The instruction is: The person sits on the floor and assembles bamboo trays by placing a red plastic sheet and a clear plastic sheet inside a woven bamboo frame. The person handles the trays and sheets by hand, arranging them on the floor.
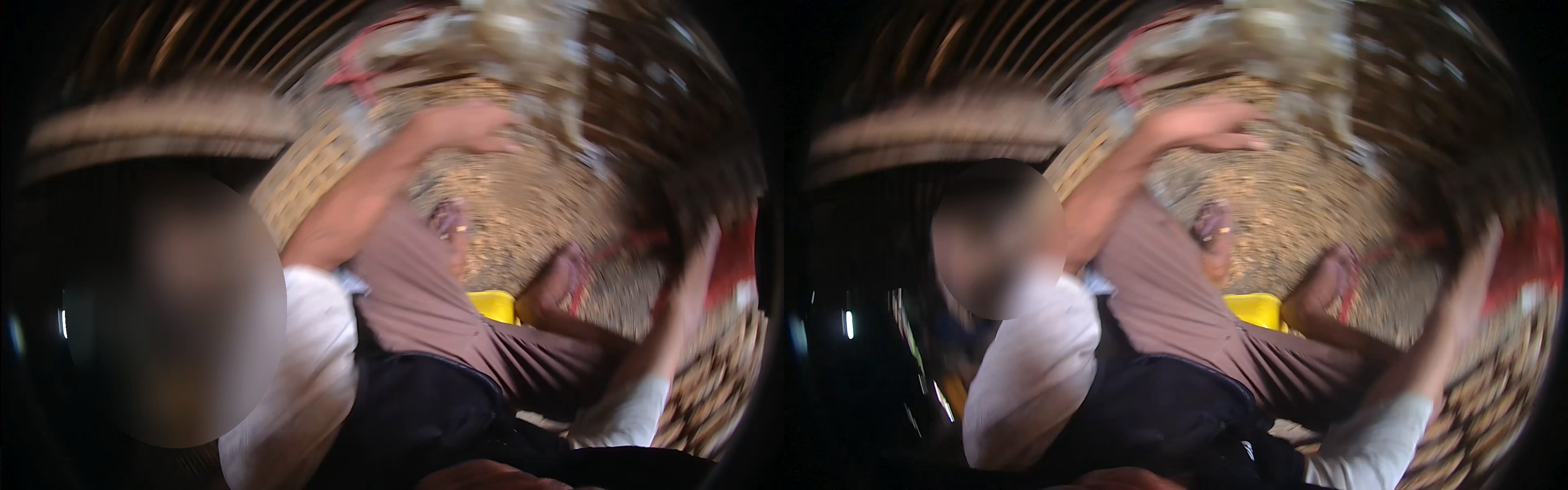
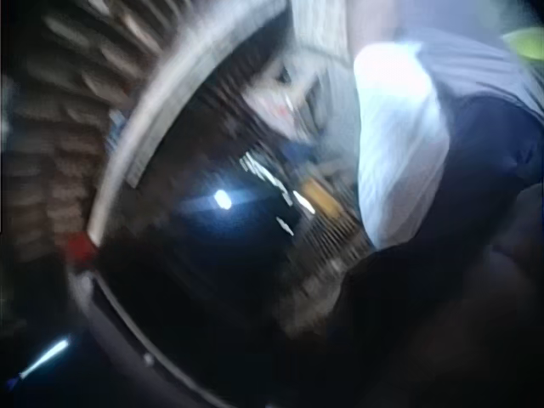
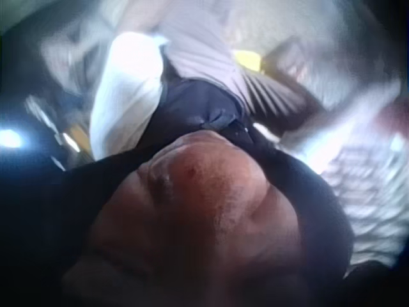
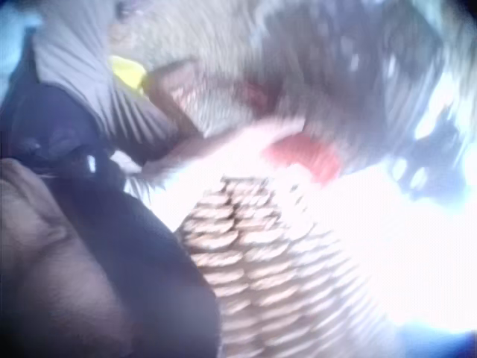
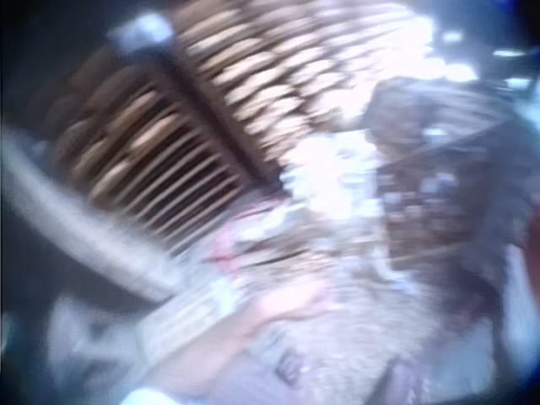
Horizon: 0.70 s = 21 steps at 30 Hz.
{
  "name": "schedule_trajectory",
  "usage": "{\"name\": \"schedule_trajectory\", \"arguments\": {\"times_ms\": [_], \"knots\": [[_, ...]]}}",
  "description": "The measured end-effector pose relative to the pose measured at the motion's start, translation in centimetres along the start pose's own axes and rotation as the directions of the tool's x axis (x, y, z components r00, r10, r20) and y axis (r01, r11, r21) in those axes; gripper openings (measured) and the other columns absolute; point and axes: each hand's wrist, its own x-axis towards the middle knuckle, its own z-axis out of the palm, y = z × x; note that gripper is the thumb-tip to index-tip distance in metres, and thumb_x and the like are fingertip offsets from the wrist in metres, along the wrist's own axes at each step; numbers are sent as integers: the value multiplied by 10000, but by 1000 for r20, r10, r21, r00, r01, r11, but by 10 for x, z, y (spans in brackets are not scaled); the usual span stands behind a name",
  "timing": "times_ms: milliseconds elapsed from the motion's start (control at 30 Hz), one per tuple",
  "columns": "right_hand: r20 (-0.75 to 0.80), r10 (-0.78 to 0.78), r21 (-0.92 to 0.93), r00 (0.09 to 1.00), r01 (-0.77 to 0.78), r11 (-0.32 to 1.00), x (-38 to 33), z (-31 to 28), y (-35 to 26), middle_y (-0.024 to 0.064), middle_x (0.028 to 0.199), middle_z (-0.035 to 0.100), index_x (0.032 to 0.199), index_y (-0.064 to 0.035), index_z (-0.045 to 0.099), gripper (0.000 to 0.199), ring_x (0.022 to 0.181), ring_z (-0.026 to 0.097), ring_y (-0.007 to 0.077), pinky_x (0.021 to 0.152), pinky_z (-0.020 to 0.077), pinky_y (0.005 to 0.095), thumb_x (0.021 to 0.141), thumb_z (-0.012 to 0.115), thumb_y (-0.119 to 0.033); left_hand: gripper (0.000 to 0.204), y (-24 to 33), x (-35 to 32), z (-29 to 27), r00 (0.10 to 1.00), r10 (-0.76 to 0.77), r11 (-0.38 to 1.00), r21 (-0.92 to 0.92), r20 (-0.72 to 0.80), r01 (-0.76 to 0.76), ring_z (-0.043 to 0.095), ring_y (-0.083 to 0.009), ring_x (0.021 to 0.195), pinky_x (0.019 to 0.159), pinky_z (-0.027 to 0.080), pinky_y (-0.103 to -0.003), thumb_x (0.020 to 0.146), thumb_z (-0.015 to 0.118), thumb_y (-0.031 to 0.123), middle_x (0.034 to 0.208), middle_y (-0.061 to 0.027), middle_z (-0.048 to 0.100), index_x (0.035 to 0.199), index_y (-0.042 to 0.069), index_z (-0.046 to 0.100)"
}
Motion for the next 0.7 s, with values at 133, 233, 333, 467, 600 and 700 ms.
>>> {"name": "schedule_trajectory", "arguments": {"times_ms": [133, 233, 333, 467, 600, 700], "knots": [[80, -155, 159, 985, 141, 977, 14, 19, -7, 250, 1313, 381, 1203, -6, 510, 454, 1196, 391, 388, 1002, 330, 500, 823, 603, -236, 471, 22, 3, 13, 991, -130, 963, 241, 15, 122, 670, -308, 835, 709, 551, -412, 908, 601, 434, 851, -173, 673, 1050, -15, 609], [132, -245, 233, 960, 210, 949, 8, 18, -30, 238, 1275, 412, 1179, -13, 530, 418, 1159, 416, 373, 980, 347, 486, 834, 600, -240, 407, 52, 8, 17, 976, -218, 966, 147, 24, 212, 679, -284, 814, 718, 557, -393, 906, 622, 365, 810, -185, 667, 975, -37, 630], [193, -321, 304, 927, 255, 918, -11, 16, -55, 225, 1236, 443, 1154, -20, 551, 384, 1121, 441, 357, 958, 364, 472, 845, 597, -244, 354, 47, -7, 37, 973, -66, 969, 219, -219, 115, 686, -272, 825, 711, 561, -364, 895, 649, 312, 819, -185, 673, 944, -39, 644], [248, -407, 388, 879, 295, 874, -37, 4, -90, 209, 1185, 484, 1121, -30, 578, 341, 1072, 474, 337, 929, 388, 453, 860, 593, -249, 327, 46, 1, 27, 990, -140, 982, 133, 17, 136, 669, -281, 781, 693, 555, -351, 858, 692, 295, 801, -159, 651, 952, -14, 639], [345, -468, 495, 814, 266, 827, -115, 0, -147, 192, 1133, 526, 1088, -40, 605, 303, 1022, 507, 316, 900, 411, 434, 875, 589, -254, 430, 23, -14, 42, 434, 558, 825, 413, -708, -387, 594, -300, 685, 686, 530, -408, 812, 720, 386, 697, -114, 532, 1005, 20, 602], [341, -503, 542, 794, 272, 795, -179, -5, -208, 180, 1095, 557, 1063, -47, 626, 278, 985, 532, 300, 878, 428, 420, 886, 586, -258, 614, 32, 2, 0, 999, -8, 998, 66, -50, 11, 582, -330, 1089, 924, 477, -432, 890, 617, 484, 1162, -187, 595, 1329, 75, 488]]}}
